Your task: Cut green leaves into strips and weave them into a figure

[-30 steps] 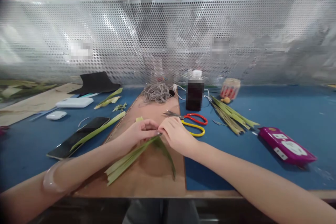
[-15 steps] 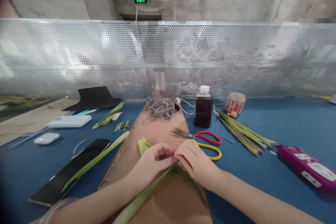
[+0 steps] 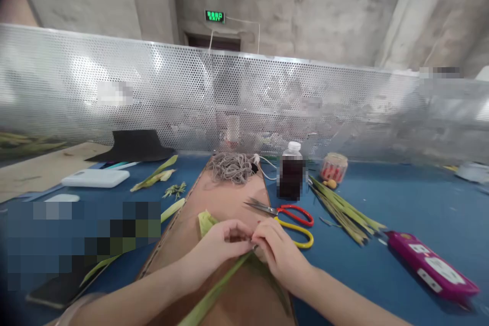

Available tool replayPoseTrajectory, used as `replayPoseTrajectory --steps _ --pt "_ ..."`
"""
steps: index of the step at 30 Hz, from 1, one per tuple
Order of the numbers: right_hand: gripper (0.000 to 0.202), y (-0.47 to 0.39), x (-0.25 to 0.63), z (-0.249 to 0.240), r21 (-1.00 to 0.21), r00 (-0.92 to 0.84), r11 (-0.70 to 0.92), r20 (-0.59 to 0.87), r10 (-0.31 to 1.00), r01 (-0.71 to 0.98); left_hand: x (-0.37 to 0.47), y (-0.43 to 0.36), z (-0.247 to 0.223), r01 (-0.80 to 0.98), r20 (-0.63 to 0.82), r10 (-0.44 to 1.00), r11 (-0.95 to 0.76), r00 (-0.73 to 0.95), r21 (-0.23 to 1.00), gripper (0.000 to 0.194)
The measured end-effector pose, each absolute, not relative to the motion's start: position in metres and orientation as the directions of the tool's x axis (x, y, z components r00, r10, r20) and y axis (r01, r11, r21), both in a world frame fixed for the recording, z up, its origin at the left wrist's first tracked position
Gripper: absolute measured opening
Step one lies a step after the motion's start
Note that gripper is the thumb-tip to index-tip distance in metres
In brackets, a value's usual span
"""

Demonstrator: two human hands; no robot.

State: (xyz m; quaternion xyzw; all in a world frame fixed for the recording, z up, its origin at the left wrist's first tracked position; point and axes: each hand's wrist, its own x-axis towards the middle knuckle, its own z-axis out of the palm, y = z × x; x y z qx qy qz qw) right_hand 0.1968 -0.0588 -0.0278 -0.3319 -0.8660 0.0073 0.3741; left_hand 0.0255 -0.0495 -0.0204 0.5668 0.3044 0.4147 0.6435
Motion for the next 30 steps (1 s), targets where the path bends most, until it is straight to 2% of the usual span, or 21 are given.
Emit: replayPoseTrajectory --steps 3,8,12,15,18,22,26,30 --pt "0.014 -0.06 0.196 -0.031 -0.235 -0.499 0.783 0.657 0.565 0.576 0.026 -0.049 -0.023 -0.178 0.126 0.878 -0.047 0.463 0.983 0.018" --pt "0.013 -0.062 0.194 -0.029 -0.15 -0.513 0.798 0.693 0.506 0.584 0.026 -0.048 -0.025 -0.129 0.109 0.883 -0.055 0.456 0.99 0.02" --pt "0.013 -0.064 0.192 -0.027 -0.152 -0.517 0.81 0.7 0.492 0.566 0.027 -0.048 -0.03 -0.117 0.098 0.885 -0.049 0.455 0.992 0.019" --pt "0.012 -0.064 0.191 -0.029 -0.234 -0.491 0.776 0.659 0.57 0.586 0.028 -0.047 -0.033 -0.088 0.082 0.908 -0.05 0.411 0.995 0.019" --pt "0.008 -0.065 0.19 -0.031 -0.396 -0.398 0.702 0.613 0.682 0.592 0.027 -0.047 -0.035 -0.062 0.072 0.906 -0.051 0.417 0.997 0.018" --pt "0.022 -0.067 0.188 -0.03 -0.554 -0.355 0.649 0.551 0.755 0.521 0.027 -0.051 -0.033 0.049 0.117 0.9 -0.151 0.419 0.987 0.014" --pt "0.026 -0.067 0.186 -0.026 -0.614 -0.35 0.629 0.524 0.776 0.477 0.028 -0.055 -0.03 0.131 0.127 0.897 -0.199 0.423 0.971 0.011" --pt "0.023 -0.066 0.188 -0.024 -0.603 -0.352 0.624 0.517 0.78 0.497 0.027 -0.052 -0.029 0.08 0.109 0.891 -0.16 0.44 0.984 0.011"
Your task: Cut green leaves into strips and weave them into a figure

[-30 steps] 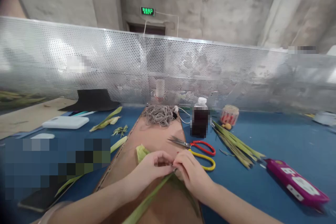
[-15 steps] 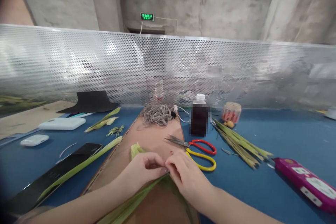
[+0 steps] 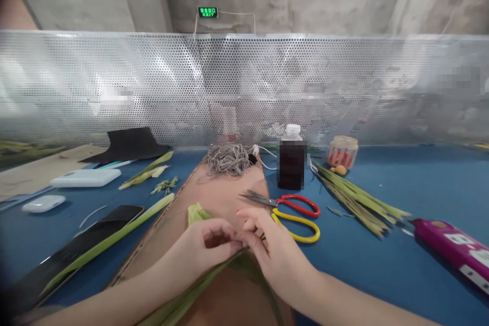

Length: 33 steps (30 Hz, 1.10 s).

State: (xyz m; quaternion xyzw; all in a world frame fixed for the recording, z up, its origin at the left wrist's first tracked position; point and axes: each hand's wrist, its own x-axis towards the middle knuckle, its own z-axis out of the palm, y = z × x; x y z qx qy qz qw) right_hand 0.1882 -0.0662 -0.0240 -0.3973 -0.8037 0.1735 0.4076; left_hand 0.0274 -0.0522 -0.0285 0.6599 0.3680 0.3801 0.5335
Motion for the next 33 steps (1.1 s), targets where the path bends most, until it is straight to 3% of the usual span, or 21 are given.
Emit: replayPoseTrajectory --steps 7,11,16,22,27,33 --pt "0.029 -0.064 0.196 -0.03 -0.47 -0.394 0.686 0.577 0.715 0.555 0.025 -0.048 -0.029 -0.012 -0.02 0.911 0.028 0.412 1.0 0.015" --pt "0.016 -0.064 0.195 -0.027 -0.376 -0.421 0.735 0.635 0.648 0.565 0.027 -0.044 -0.033 -0.126 -0.135 0.908 0.199 0.397 0.972 0.023" --pt "0.022 -0.065 0.197 -0.026 -0.246 -0.518 0.788 0.638 0.57 0.564 0.027 -0.046 -0.029 -0.123 -0.19 0.898 0.257 0.397 0.959 0.024" --pt "0.021 -0.066 0.201 -0.023 0.014 -0.61 0.798 0.653 0.449 0.602 0.027 -0.051 -0.026 -0.113 -0.233 0.883 0.301 0.408 0.947 0.019" --pt "0.015 -0.068 0.198 -0.017 -0.045 -0.578 0.776 0.639 0.507 0.63 0.024 -0.051 -0.027 -0.058 -0.255 0.85 0.316 0.462 0.947 0.012" --pt "0.013 -0.071 0.199 -0.017 -0.092 -0.574 0.79 0.637 0.515 0.607 0.025 -0.051 -0.021 -0.13 -0.266 0.833 0.369 0.486 0.92 0.011"
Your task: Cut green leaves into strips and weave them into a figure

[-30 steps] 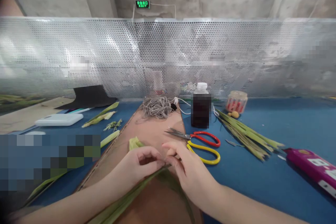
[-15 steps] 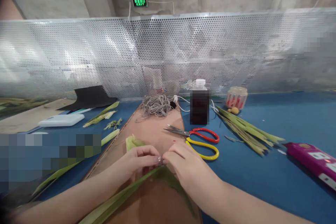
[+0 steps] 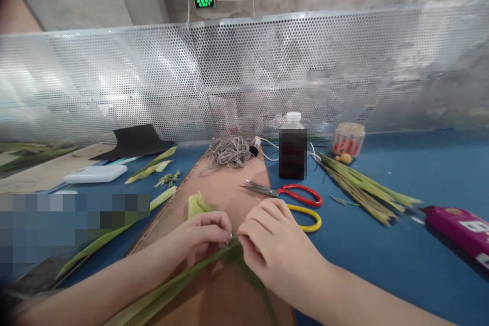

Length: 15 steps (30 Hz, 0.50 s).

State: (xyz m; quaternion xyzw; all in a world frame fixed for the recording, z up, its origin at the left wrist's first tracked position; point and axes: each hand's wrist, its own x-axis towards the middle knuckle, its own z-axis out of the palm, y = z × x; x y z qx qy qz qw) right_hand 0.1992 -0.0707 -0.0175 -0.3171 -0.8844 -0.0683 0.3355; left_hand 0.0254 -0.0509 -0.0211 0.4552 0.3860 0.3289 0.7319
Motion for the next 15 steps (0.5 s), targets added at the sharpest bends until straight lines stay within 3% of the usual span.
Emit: replayPoseTrajectory --steps 5,15 --pt "0.012 -0.0681 0.2016 -0.018 -0.118 -0.545 0.805 0.679 0.493 0.581 0.0247 -0.0511 -0.022 -0.149 -0.258 0.85 0.36 0.459 0.921 0.012" --pt "0.013 -0.0759 0.1922 -0.0165 -0.051 -0.562 0.817 0.701 0.439 0.575 0.0246 -0.0542 -0.0162 -0.158 -0.285 0.843 0.392 0.456 0.906 0.011"
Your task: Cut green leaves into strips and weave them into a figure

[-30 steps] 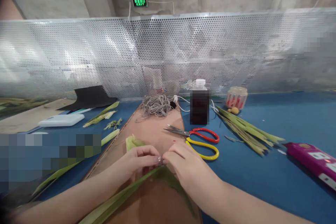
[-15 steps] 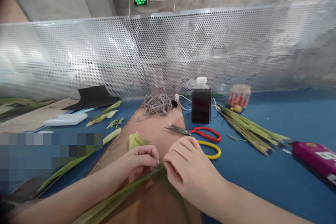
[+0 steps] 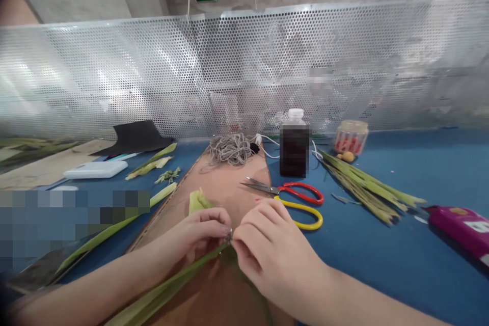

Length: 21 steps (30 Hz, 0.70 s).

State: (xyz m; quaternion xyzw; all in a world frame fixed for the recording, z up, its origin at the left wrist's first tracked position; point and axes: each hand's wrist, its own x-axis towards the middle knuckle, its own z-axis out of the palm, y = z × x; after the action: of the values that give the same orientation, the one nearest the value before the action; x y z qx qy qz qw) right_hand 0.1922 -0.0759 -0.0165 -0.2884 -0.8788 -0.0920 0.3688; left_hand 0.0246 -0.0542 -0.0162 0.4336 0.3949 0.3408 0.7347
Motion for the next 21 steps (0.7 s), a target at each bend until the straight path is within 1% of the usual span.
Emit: replayPoseTrajectory --steps 3,7,12,21 --pt "0.014 -0.0754 0.191 -0.0165 -0.065 -0.549 0.812 0.705 0.449 0.581 0.0258 -0.0542 -0.0142 -0.129 -0.283 0.84 0.38 0.463 0.916 0.011" --pt "0.015 -0.0751 0.1892 -0.0174 -0.121 -0.548 0.814 0.682 0.484 0.569 0.0264 -0.0563 -0.0119 -0.078 -0.297 0.829 0.376 0.475 0.923 0.009" --pt "0.014 -0.0749 0.1883 -0.0196 -0.177 -0.559 0.817 0.649 0.516 0.549 0.0271 -0.0582 -0.0094 -0.075 -0.317 0.827 0.393 0.465 0.916 0.009" --pt "0.015 -0.0739 0.188 -0.0195 -0.112 -0.594 0.837 0.654 0.468 0.536 0.0252 -0.0575 -0.0136 -0.111 -0.288 0.823 0.386 0.49 0.916 0.006"
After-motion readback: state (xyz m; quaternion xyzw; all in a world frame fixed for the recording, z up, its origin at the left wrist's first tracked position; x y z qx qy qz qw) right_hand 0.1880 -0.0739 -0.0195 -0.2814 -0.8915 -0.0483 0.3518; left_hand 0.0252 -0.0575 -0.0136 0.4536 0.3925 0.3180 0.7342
